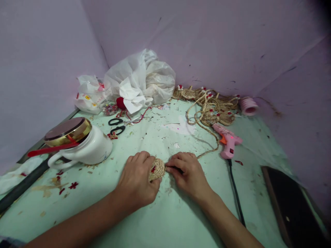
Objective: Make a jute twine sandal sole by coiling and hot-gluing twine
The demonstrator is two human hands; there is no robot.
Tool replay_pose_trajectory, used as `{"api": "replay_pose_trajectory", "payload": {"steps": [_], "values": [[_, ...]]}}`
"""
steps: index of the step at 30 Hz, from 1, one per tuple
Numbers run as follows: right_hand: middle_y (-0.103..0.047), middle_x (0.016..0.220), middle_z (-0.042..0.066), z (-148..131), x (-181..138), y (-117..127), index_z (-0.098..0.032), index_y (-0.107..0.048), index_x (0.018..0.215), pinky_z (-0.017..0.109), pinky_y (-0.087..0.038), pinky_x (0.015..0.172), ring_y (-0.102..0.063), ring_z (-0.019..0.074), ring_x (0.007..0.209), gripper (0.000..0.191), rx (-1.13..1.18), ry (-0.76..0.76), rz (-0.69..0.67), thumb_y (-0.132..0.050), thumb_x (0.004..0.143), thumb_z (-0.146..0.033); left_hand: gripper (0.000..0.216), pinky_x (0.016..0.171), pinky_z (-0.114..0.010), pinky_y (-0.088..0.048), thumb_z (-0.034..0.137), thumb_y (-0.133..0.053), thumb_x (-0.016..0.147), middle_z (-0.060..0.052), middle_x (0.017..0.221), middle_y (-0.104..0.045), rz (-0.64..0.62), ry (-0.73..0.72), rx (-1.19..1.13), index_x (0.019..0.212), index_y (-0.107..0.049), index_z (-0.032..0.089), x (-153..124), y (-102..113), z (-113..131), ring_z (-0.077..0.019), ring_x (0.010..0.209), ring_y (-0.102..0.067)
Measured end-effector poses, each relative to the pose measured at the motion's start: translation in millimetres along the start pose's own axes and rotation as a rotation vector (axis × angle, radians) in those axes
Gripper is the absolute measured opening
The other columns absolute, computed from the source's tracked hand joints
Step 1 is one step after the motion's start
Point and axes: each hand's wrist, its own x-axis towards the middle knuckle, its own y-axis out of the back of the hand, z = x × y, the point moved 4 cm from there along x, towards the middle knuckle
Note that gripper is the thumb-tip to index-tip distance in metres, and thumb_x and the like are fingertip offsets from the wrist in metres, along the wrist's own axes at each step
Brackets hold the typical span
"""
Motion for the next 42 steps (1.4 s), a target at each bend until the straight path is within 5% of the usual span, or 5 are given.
{"api": "replay_pose_trajectory", "payload": {"steps": [19, 23, 29, 36, 42], "values": [[-0.062, 0.079, 0.005, -14.5, -1.5, 2.1, -0.022, -0.061, 0.071, 0.039, -0.034, 0.07, -0.048, 0.0241, 0.078, 0.011, -0.155, -0.132, 0.139, -0.063, 0.071, -0.011, 0.031, 0.082, -0.045, -0.041, 0.027, -0.057, 0.072, -0.012, 0.1, -0.054, -0.024, 0.01, -0.012, 0.099, -0.059, 0.013, 0.8, -0.3, 2.9, -0.0282, 0.093, -0.051], [-0.062, 0.074, 0.004, -18.4, -2.4, -0.7, -0.02, -0.061, 0.073, 0.038, -0.032, 0.068, -0.049, 0.0223, 0.073, 0.015, -0.19, -0.089, 0.059, -0.055, 0.071, -0.006, 0.045, 0.086, -0.046, -0.039, 0.035, -0.061, 0.07, -0.012, 0.106, -0.054, -0.114, -0.026, -0.003, 0.11, -0.057, 0.015, 1.9, 6.6, -0.1, -0.0298, 0.098, -0.05], [-0.062, 0.078, 0.004, -12.6, -8.7, 4.3, -0.018, -0.058, 0.082, 0.036, -0.036, 0.071, -0.053, 0.0208, 0.076, 0.017, -0.007, -0.072, 0.029, -0.051, 0.071, -0.008, 0.057, 0.087, -0.04, -0.039, 0.041, -0.067, 0.064, -0.006, 0.11, -0.053, -0.322, -0.081, -0.059, 0.117, -0.053, 0.025, -2.0, 28.0, -11.3, -0.0279, 0.102, -0.05], [-0.057, 0.116, 0.011, -19.5, -6.7, 2.8, -0.014, -0.051, 0.117, 0.041, -0.037, 0.08, -0.048, 0.0261, 0.096, 0.046, -0.028, 0.115, -0.103, -0.061, 0.073, -0.019, 0.032, 0.081, -0.046, -0.037, 0.03, -0.061, 0.068, -0.01, 0.096, -0.053, -0.278, -0.051, 0.124, 0.098, -0.059, 0.017, -10.3, 32.6, -4.9, -0.0291, 0.091, -0.05], [-0.062, 0.1, 0.01, -27.6, -9.5, 3.4, -0.013, -0.044, 0.125, 0.041, -0.037, 0.073, -0.048, 0.0263, 0.086, 0.058, -0.154, 0.136, -0.149, -0.064, 0.072, -0.023, 0.035, 0.085, -0.043, -0.035, 0.009, -0.053, 0.062, -0.007, 0.094, -0.053, -0.196, -0.26, 0.049, 0.095, -0.058, 0.019, -5.7, 28.3, 0.6, -0.0248, 0.093, -0.048]]}}
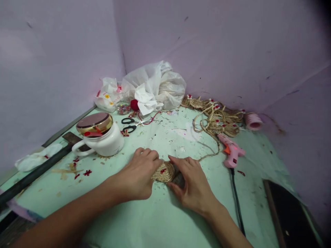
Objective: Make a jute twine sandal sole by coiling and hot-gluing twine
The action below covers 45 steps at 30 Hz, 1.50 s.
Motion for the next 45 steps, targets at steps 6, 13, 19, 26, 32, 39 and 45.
{"api": "replay_pose_trajectory", "payload": {"steps": [6, 13, 19, 26, 32, 39, 45], "values": [[-0.059, 0.104, 0.013, -6.9, -11.5, 4.6, -0.013, -0.043, 0.125, 0.044, -0.039, 0.077, -0.049, 0.0274, 0.09, 0.052, -0.078, -0.016, 0.108, -0.06, 0.078, -0.028, 0.05, 0.09, -0.042, -0.035, 0.005, -0.053, 0.063, -0.007, 0.106, -0.052, 0.088, -0.067, -0.063, 0.11, -0.053, 0.021, 2.1, 4.5, -5.5, -0.0254, 0.105, -0.045], [-0.057, 0.113, 0.013, 5.7, 9.9, -10.9, -0.013, -0.034, 0.132, 0.046, -0.038, 0.089, -0.046, 0.0289, 0.105, 0.07, 0.006, -0.079, 0.062, -0.066, 0.073, -0.032, 0.053, 0.09, -0.043, -0.041, 0.009, -0.054, 0.066, -0.01, 0.115, -0.05, 0.084, 0.098, -0.147, 0.118, -0.048, 0.02, -0.3, 4.9, -24.5, -0.028, 0.11, -0.046], [-0.054, 0.107, 0.016, -2.4, -10.6, -2.1, -0.012, -0.043, 0.124, 0.045, -0.043, 0.08, -0.051, 0.0301, 0.095, 0.059, -0.183, -0.157, 0.259, -0.063, 0.073, -0.034, 0.06, 0.103, -0.041, -0.036, 0.002, -0.046, 0.07, -0.016, 0.133, -0.039, 0.413, -0.057, -0.221, 0.128, -0.04, 0.015, 7.1, -6.2, -13.2, -0.0257, 0.127, -0.034], [-0.062, 0.087, 0.015, -2.1, -29.6, -4.9, -0.005, -0.041, 0.125, 0.043, -0.042, 0.068, -0.057, 0.0335, 0.081, 0.078, -0.467, -0.471, 0.165, -0.062, 0.071, -0.058, 0.024, 0.076, -0.033, -0.05, 0.015, -0.049, 0.079, -0.008, 0.099, -0.063, 0.526, 0.2, -0.387, 0.099, -0.062, 0.016, 13.0, -14.3, -18.7, -0.0181, 0.085, -0.06], [-0.065, 0.088, 0.012, 1.7, -30.0, 0.1, -0.007, -0.044, 0.124, 0.043, -0.043, 0.07, -0.06, 0.0313, 0.081, 0.075, -0.339, -0.483, 0.099, -0.069, 0.068, -0.051, 0.021, 0.066, -0.028, -0.046, 0.015, -0.046, 0.079, -0.001, 0.084, -0.067, 0.425, 0.296, -0.359, 0.086, -0.065, 0.02, 13.1, -24.9, -15.6, -0.0155, 0.074, -0.06], [-0.061, 0.1, 0.009, 12.7, -42.6, 21.7, -0.022, -0.057, 0.101, 0.044, -0.049, 0.073, -0.058, 0.028, 0.089, 0.036, -0.107, -0.261, 0.231, -0.071, 0.07, -0.034, 0.019, 0.071, -0.031, -0.049, 0.018, -0.047, 0.08, -0.003, 0.09, -0.066, 0.511, 0.286, -0.355, 0.089, -0.063, 0.02, 22.1, -19.6, -20.6, -0.0172, 0.08, -0.06], [-0.063, 0.099, 0.011, -0.4, -37.9, 21.9, -0.017, -0.057, 0.103, 0.037, -0.053, 0.077, -0.058, 0.0215, 0.091, 0.024, 0.066, 0.03, 0.269, -0.055, 0.081, -0.009, 0.035, 0.095, -0.043, -0.04, 0.013, -0.041, 0.084, -0.011, 0.12, -0.06, 0.397, -0.134, -0.072, 0.114, -0.057, 0.015, 38.8, -13.8, 4.7, -0.0248, 0.114, -0.049]]}}
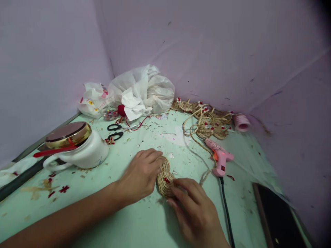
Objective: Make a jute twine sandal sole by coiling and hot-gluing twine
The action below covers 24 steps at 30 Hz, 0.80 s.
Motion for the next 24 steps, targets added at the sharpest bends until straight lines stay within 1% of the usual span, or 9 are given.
{"api": "replay_pose_trajectory", "payload": {"steps": [4, 7, 13, 15, 17, 19, 20, 22, 24], "values": [[-0.068, 0.097, 0.013, -7.4, 0.0, -12.2, -0.012, -0.063, 0.101, 0.036, -0.056, 0.08, -0.06, 0.0237, 0.094, 0.026, -0.004, 0.04, -0.067, -0.049, 0.08, -0.006, 0.041, 0.104, -0.051, -0.027, 0.017, -0.037, 0.087, -0.011, 0.139, -0.045, -0.222, -0.053, 0.106, 0.126, -0.049, 0.013, 2.8, -11.9, 5.7, -0.0291, 0.129, -0.036], [-0.07, 0.096, 0.014, -7.6, -0.9, -17.3, -0.01, -0.067, 0.097, 0.035, -0.058, 0.078, -0.062, 0.0248, 0.094, 0.032, -0.031, 0.019, -0.079, -0.044, 0.076, -0.002, 0.043, 0.108, -0.054, -0.018, 0.023, -0.033, 0.09, -0.01, 0.144, -0.038, -0.314, -0.04, 0.109, 0.131, -0.044, 0.014, 2.6, -14.6, 4.0, -0.029, 0.133, -0.029], [-0.07, 0.092, 0.013, -5.6, -0.1, -18.1, -0.012, -0.068, 0.094, 0.033, -0.058, 0.076, -0.064, 0.0235, 0.089, 0.033, -0.028, -0.016, -0.071, -0.045, 0.072, -0.002, 0.043, 0.109, -0.057, -0.012, 0.025, -0.031, 0.092, -0.007, 0.144, -0.037, -0.341, -0.009, -0.054, 0.133, -0.042, 0.02, 1.0, -12.9, -7.0, -0.0261, 0.136, -0.026], [-0.069, 0.091, 0.011, -4.4, -0.2, -17.0, -0.014, -0.067, 0.093, 0.032, -0.058, 0.073, -0.064, 0.0219, 0.086, 0.032, -0.005, -0.031, -0.052, -0.046, 0.073, -0.001, 0.04, 0.109, -0.053, -0.016, 0.027, -0.035, 0.09, -0.007, 0.141, -0.042, -0.246, 0.004, -0.187, 0.129, -0.047, 0.022, 0.5, -9.1, -10.7, -0.0246, 0.135, -0.028], [-0.069, 0.092, 0.01, -3.8, -0.9, -16.5, -0.016, -0.065, 0.094, 0.032, -0.058, 0.072, -0.063, 0.021, 0.086, 0.032, 0.008, -0.034, -0.039, -0.046, 0.073, 0.0, 0.034, 0.107, -0.046, -0.026, 0.027, -0.042, 0.087, -0.008, 0.133, -0.052, -0.013, 0.074, -0.342, 0.117, -0.057, 0.021, 0.3, 0.6, -16.0, -0.023, 0.128, -0.038], [-0.067, 0.095, 0.01, -3.7, -2.3, -16.7, -0.017, -0.063, 0.095, 0.033, -0.057, 0.073, -0.063, 0.0206, 0.087, 0.031, 0.011, -0.031, -0.035, -0.046, 0.075, 0.0, 0.026, 0.094, -0.037, -0.041, 0.026, -0.045, 0.083, -0.008, 0.114, -0.063, 0.253, 0.266, -0.439, 0.1, -0.064, 0.019, -2.6, 11.3, -24.4, -0.0213, 0.11, -0.053], [-0.067, 0.096, 0.01, -3.8, -3.0, -16.5, -0.017, -0.062, 0.096, 0.033, -0.057, 0.072, -0.063, 0.0202, 0.087, 0.031, 0.014, -0.032, -0.023, -0.046, 0.076, -0.001, 0.023, 0.083, -0.033, -0.046, 0.025, -0.046, 0.081, -0.007, 0.101, -0.067, 0.319, 0.397, -0.46, 0.093, -0.065, 0.019, -4.7, 13.8, -28.1, -0.0202, 0.096, -0.059], [-0.066, 0.095, 0.01, -3.1, -4.1, -15.2, -0.017, -0.061, 0.096, 0.031, -0.056, 0.072, -0.063, 0.0191, 0.086, 0.027, 0.026, -0.05, 0.03, -0.046, 0.078, -0.003, 0.019, 0.062, -0.028, -0.044, 0.027, -0.048, 0.078, -0.003, 0.072, -0.066, 0.24, 0.61, -0.43, 0.077, -0.066, 0.019, -6.8, 12.1, -29.8, -0.0176, 0.068, -0.059], [-0.065, 0.092, 0.009, -0.1, -4.5, -13.4, -0.018, -0.059, 0.095, 0.031, -0.056, 0.072, -0.063, 0.0186, 0.085, 0.023, 0.022, -0.108, 0.096, -0.046, 0.081, -0.006, 0.025, 0.052, -0.026, -0.035, 0.033, -0.048, 0.077, -0.001, 0.054, -0.058, 0.008, 0.688, -0.287, 0.061, -0.063, 0.019, -6.0, 6.8, -24.5, -0.0169, 0.054, -0.053]]}}
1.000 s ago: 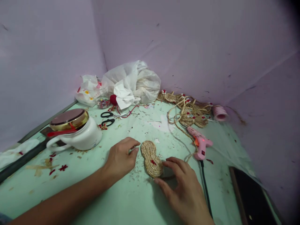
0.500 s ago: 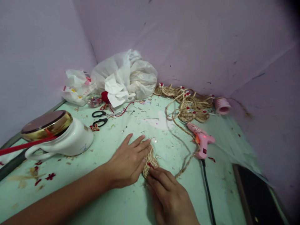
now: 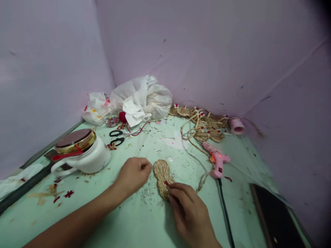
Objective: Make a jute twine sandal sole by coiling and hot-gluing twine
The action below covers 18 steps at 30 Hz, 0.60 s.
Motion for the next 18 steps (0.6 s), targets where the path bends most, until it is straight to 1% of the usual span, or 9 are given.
{"api": "replay_pose_trajectory", "payload": {"steps": [1, 3, 5, 7, 9, 11, 13, 15, 18], "values": [[-0.065, 0.092, 0.01, 2.8, 0.3, 0.8, -0.018, -0.059, 0.097, 0.032, -0.055, 0.072, -0.063, 0.0193, 0.085, 0.021, -0.024, -0.048, 0.031, -0.047, 0.082, -0.009, 0.03, 0.051, -0.027, -0.032, 0.036, -0.048, 0.078, -0.001, 0.051, -0.056, -0.06, 0.013, 0.121, 0.056, -0.062, 0.019, -1.6, -3.1, 2.8, -0.0178, 0.053, -0.053], [-0.065, 0.094, 0.011, 9.5, 0.9, 1.7, -0.017, -0.058, 0.101, 0.038, -0.055, 0.073, -0.062, 0.0228, 0.087, 0.02, -0.112, -0.154, 0.069, -0.049, 0.083, -0.016, 0.034, 0.053, -0.028, -0.03, 0.043, -0.046, 0.078, -0.003, 0.056, -0.061, -0.085, 0.031, 0.291, 0.059, -0.063, 0.021, -4.3, -6.4, 8.2, -0.0211, 0.058, -0.055], [-0.066, 0.093, 0.012, 15.0, 1.3, 0.6, -0.016, -0.058, 0.103, 0.043, -0.053, 0.071, -0.063, 0.0258, 0.086, 0.022, -0.184, -0.213, 0.057, -0.05, 0.083, -0.02, 0.031, 0.055, -0.029, -0.03, 0.044, -0.047, 0.077, -0.005, 0.065, -0.065, -0.074, 0.056, 0.313, 0.068, -0.066, 0.022, -5.9, -9.1, 12.1, -0.0235, 0.063, -0.058], [-0.067, 0.093, 0.011, 18.4, 1.0, -1.8, -0.017, -0.058, 0.105, 0.046, -0.052, 0.072, -0.063, 0.0266, 0.085, 0.024, -0.186, -0.225, 0.02, -0.05, 0.083, -0.02, 0.023, 0.056, -0.029, -0.033, 0.039, -0.051, 0.075, -0.005, 0.069, -0.067, -0.064, 0.053, 0.203, 0.073, -0.066, 0.021, -5.8, -12.2, 14.5, -0.0223, 0.064, -0.058], [-0.068, 0.096, 0.011, 20.7, -0.2, -3.4, -0.017, -0.057, 0.108, 0.045, -0.052, 0.074, -0.063, 0.0255, 0.088, 0.025, -0.125, -0.244, 0.012, -0.048, 0.084, -0.02, 0.017, 0.055, -0.026, -0.035, 0.033, -0.053, 0.072, -0.003, 0.068, -0.065, -0.064, 0.035, -0.041, 0.072, -0.063, 0.019, -4.4, -15.2, 15.2, -0.0178, 0.061, -0.056], [-0.068, 0.1, 0.01, 22.9, -1.8, -4.2, -0.017, -0.054, 0.112, 0.042, -0.053, 0.078, -0.064, 0.0236, 0.092, 0.028, -0.024, -0.292, 0.029, -0.045, 0.086, -0.021, 0.016, 0.049, -0.023, -0.035, 0.033, -0.055, 0.07, 0.0, 0.059, -0.06, -0.111, 0.065, -0.335, 0.072, -0.06, 0.018, -2.5, -19.3, 13.3, -0.013, 0.051, -0.051], [-0.069, 0.102, 0.01, 24.3, -2.7, -5.7, -0.017, -0.053, 0.113, 0.039, -0.054, 0.078, -0.065, 0.0217, 0.093, 0.029, 0.084, -0.334, 0.023, -0.043, 0.087, -0.02, 0.02, 0.04, -0.02, -0.029, 0.036, -0.057, 0.069, 0.004, 0.048, -0.053, -0.179, 0.154, -0.523, 0.071, -0.058, 0.017, -0.4, -24.2, 9.9, -0.0092, 0.039, -0.042], [-0.069, 0.103, 0.009, 23.9, -2.4, -6.7, -0.018, -0.054, 0.113, 0.037, -0.054, 0.08, -0.065, 0.0209, 0.094, 0.029, 0.159, -0.335, 0.003, -0.041, 0.087, -0.017, 0.023, 0.035, -0.019, -0.022, 0.038, -0.061, 0.067, 0.006, 0.038, -0.047, -0.229, 0.245, -0.568, 0.068, -0.056, 0.016, 1.7, -28.2, 6.7, -0.0069, 0.032, -0.034], [-0.069, 0.104, 0.009, 22.4, -1.3, -5.4, -0.019, -0.057, 0.11, 0.037, -0.053, 0.083, -0.065, 0.0204, 0.096, 0.029, 0.234, -0.315, -0.018, -0.041, 0.086, -0.015, 0.025, 0.033, -0.019, -0.015, 0.037, -0.065, 0.064, 0.007, 0.031, -0.041, -0.247, 0.308, -0.567, 0.059, -0.052, 0.016, 5.7, -31.1, 4.2, -0.0054, 0.027, -0.028]]}}
